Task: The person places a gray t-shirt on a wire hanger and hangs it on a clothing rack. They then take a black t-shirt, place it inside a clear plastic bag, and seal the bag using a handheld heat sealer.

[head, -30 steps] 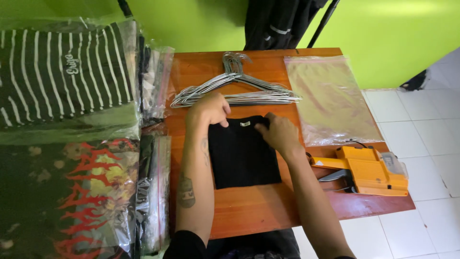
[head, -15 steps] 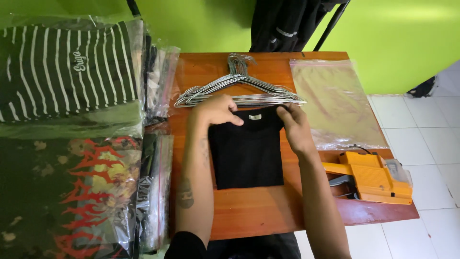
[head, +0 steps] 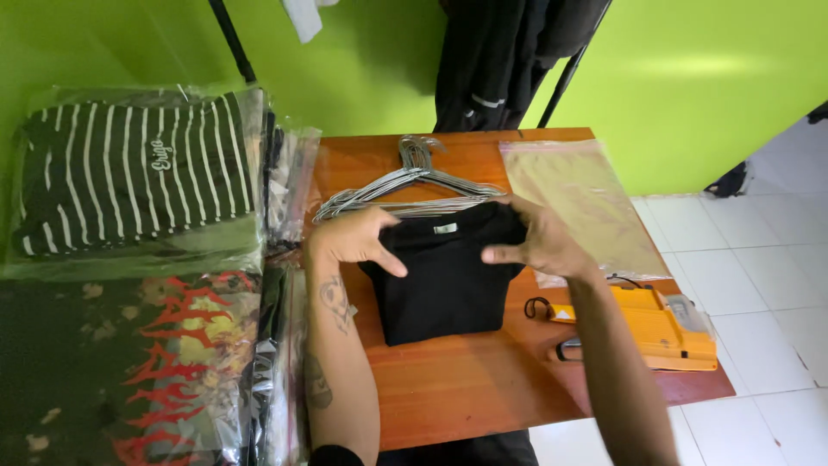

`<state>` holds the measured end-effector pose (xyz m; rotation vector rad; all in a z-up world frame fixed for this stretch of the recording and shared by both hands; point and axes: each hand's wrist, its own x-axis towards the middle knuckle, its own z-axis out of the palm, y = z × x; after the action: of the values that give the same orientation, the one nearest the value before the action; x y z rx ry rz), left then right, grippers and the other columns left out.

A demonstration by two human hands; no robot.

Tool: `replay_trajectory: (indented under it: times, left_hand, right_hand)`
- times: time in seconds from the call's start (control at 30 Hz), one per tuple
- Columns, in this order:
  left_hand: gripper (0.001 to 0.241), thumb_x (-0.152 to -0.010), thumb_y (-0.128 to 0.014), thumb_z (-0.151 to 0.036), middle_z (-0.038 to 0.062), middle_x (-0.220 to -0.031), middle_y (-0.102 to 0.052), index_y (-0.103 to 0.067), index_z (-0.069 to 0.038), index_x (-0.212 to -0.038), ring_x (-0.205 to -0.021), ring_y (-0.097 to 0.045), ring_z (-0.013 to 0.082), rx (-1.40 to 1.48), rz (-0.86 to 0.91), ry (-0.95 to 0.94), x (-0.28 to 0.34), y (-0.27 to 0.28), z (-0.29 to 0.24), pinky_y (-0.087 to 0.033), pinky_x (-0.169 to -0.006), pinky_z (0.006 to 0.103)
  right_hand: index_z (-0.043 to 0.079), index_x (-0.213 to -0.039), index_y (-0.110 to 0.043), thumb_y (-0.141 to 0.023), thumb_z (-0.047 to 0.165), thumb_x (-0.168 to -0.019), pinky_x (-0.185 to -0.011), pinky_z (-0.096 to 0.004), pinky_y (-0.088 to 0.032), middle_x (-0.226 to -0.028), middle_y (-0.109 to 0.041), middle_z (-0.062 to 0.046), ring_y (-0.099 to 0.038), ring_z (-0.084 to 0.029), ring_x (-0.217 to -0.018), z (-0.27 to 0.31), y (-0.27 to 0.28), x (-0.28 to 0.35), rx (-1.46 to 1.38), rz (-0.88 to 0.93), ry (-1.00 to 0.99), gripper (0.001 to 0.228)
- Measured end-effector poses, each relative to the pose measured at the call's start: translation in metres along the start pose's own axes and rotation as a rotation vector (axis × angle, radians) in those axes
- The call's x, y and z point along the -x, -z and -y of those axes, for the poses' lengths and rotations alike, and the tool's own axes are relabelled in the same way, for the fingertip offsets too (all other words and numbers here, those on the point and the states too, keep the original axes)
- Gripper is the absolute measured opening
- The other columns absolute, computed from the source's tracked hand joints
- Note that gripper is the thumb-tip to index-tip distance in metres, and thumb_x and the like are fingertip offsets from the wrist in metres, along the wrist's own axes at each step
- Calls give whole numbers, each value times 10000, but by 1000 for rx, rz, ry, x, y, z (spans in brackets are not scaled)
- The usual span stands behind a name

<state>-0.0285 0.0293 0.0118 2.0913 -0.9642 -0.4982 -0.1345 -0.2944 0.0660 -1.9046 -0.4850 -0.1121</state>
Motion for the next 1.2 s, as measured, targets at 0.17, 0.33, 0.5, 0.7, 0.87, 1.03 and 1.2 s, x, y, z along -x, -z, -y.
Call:
replay_trajectory:
  times: [0.17,0.33,0.5,0.7,0.87,1.03,1.2]
  left_hand:
    - [658,-760,-789,-447,148,-1120,-791,-738,9,-1232,-1005,-711,213,16,4,136,11,3,-16,-537,-916,329]
    - [645,-998,-655,-494,224,-1125,-717,-669,119,-1198,-952,-629,213,161,-174,268,17,-2,-25,-513,-895,356]
    - [534,-976,-651,-383,61,-1196,-718,-646,29,-1316,-1068,-651,152,680,-278,-100,46,10,-91,-501,-966,289]
    - [535,-1001,-671,-366,54,-1220,-707,-634,24,-1366,-1090,-649,159,691,-400,-339,93,57,-206,-503,-982,285]
    - [512,-973,-703,-370,79,-1198,-731,-670,-1,-1326,-1059,-670,189,336,-531,-234,63,61,-177,-521,-952,336]
    - [537,-779,-851,-444,190,-1064,-759,-755,-35,-1114,-963,-730,322,-251,-279,393,27,7,-50,-548,-871,441]
    - [508,-619,-905,-291,206,-1032,-738,-753,-47,-1037,-934,-730,357,-296,-83,510,3,-63,68,-572,-791,459]
  right_hand:
    - [29,-1260,-657,-806,321,-833,-840,-351,-545,-1044,-740,-93,-659,-177,-906,-7,27,-3,473,238,-215,539]
    - [20,-1266,-634,-658,306,-974,-795,-349,-546,-996,-745,-114,-644,-173,-880,-14,35,-5,444,261,-272,410]
    - [20,-1457,-486,-624,418,-994,-1070,-357,-374,-1377,-585,-153,-514,-223,-1272,51,35,7,341,44,-456,625]
    - [21,-1505,-469,-686,484,-850,-1134,-369,-356,-1482,-581,-139,-525,-266,-1371,168,74,28,158,-193,-333,832]
    - [-21,-1477,-521,-724,514,-908,-1033,-456,-471,-1356,-657,-227,-625,-368,-1229,150,69,-7,342,-154,-432,806]
    - [-101,-1289,-486,-751,429,-926,-927,-487,-466,-1259,-612,-249,-588,-382,-1125,-18,36,-27,563,251,-78,695]
    - [35,-1003,-625,-750,129,-848,-768,-394,-561,-936,-717,-147,-705,-274,-888,-164,8,-15,629,252,-317,221]
